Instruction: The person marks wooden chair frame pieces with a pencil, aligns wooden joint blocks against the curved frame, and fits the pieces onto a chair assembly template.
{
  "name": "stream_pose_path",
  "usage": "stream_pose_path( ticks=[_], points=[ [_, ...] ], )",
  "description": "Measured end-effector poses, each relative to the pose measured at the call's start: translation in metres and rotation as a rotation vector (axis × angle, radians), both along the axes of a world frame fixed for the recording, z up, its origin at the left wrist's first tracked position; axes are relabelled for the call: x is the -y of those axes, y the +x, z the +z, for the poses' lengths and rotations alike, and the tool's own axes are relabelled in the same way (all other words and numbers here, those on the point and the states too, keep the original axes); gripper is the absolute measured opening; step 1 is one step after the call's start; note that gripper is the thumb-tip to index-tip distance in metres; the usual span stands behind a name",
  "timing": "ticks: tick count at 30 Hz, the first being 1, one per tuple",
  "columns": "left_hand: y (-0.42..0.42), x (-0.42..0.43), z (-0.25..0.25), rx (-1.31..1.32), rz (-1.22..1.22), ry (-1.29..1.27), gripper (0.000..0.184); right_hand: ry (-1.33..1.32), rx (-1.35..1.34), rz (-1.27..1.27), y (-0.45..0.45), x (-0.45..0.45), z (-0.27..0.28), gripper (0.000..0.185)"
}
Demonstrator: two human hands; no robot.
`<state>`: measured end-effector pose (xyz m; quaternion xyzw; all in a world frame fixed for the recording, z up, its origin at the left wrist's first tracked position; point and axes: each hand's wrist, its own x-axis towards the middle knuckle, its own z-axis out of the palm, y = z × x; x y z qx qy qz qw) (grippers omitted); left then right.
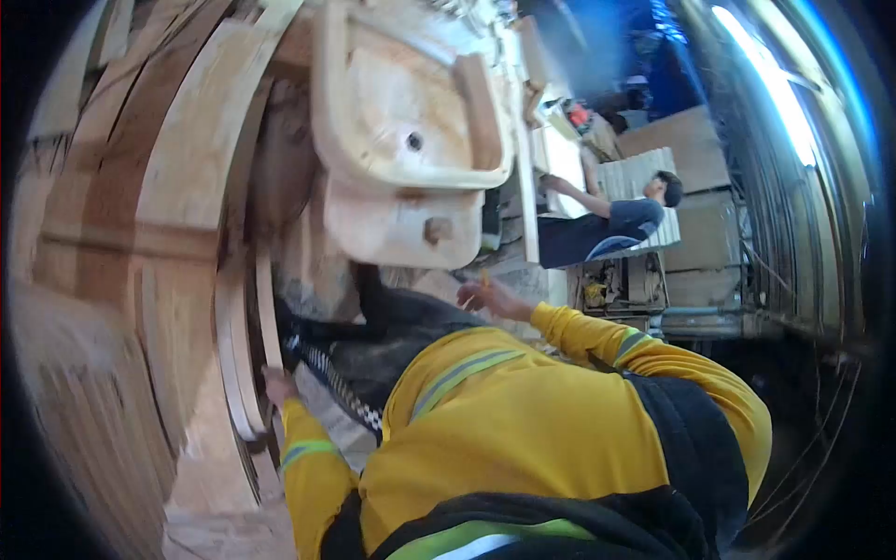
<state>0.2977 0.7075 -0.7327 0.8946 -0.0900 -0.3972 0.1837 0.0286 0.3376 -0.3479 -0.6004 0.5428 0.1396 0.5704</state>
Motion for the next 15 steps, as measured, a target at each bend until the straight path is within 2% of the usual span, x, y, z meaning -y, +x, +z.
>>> stream_pose_path(
  ticks=[1, 2, 3, 6, 7, 10, 11, 13, 15],
  points=[
    [-0.014, -0.021, -0.044, 0.140, -0.062, -0.087, 0.073, 0.019, -0.013, -0.020, 0.004, -0.001, -0.002, 0.040],
    [-0.009, -0.020, -0.033, 0.038, -0.048, -0.034, 0.070, 0.035, -0.022, -0.035, 0.007, 0.000, -0.006, 0.040],
    [-0.011, -0.021, -0.044, 0.083, -0.101, 0.015, 0.072, 0.057, -0.018, -0.026, 0.010, -0.001, -0.008, 0.041],
    [0.002, 0.000, -0.009, 0.168, -0.016, 0.006, 0.051, 0.090, -0.013, 0.006, 0.011, 0.002, -0.012, 0.043],
    [0.008, 0.009, 0.002, 0.117, -0.004, 0.053, 0.054, 0.100, -0.012, 0.028, 0.013, 0.006, -0.015, 0.044],
    [0.012, 0.016, -0.022, 0.122, -0.074, 0.008, 0.056, 0.122, -0.033, 0.087, 0.024, 0.014, -0.025, 0.046],
    [0.016, 0.027, -0.015, 0.134, -0.076, -0.016, 0.056, 0.128, -0.049, 0.101, 0.028, 0.014, -0.025, 0.047],
    [0.026, 0.048, -0.008, 0.111, -0.151, 0.042, 0.054, 0.131, -0.021, 0.110, 0.036, 0.014, -0.028, 0.046],
    [0.024, 0.063, -0.019, 0.206, -0.178, 0.084, 0.049, 0.123, -0.052, 0.116, 0.040, 0.017, -0.030, 0.045]
  ],
)
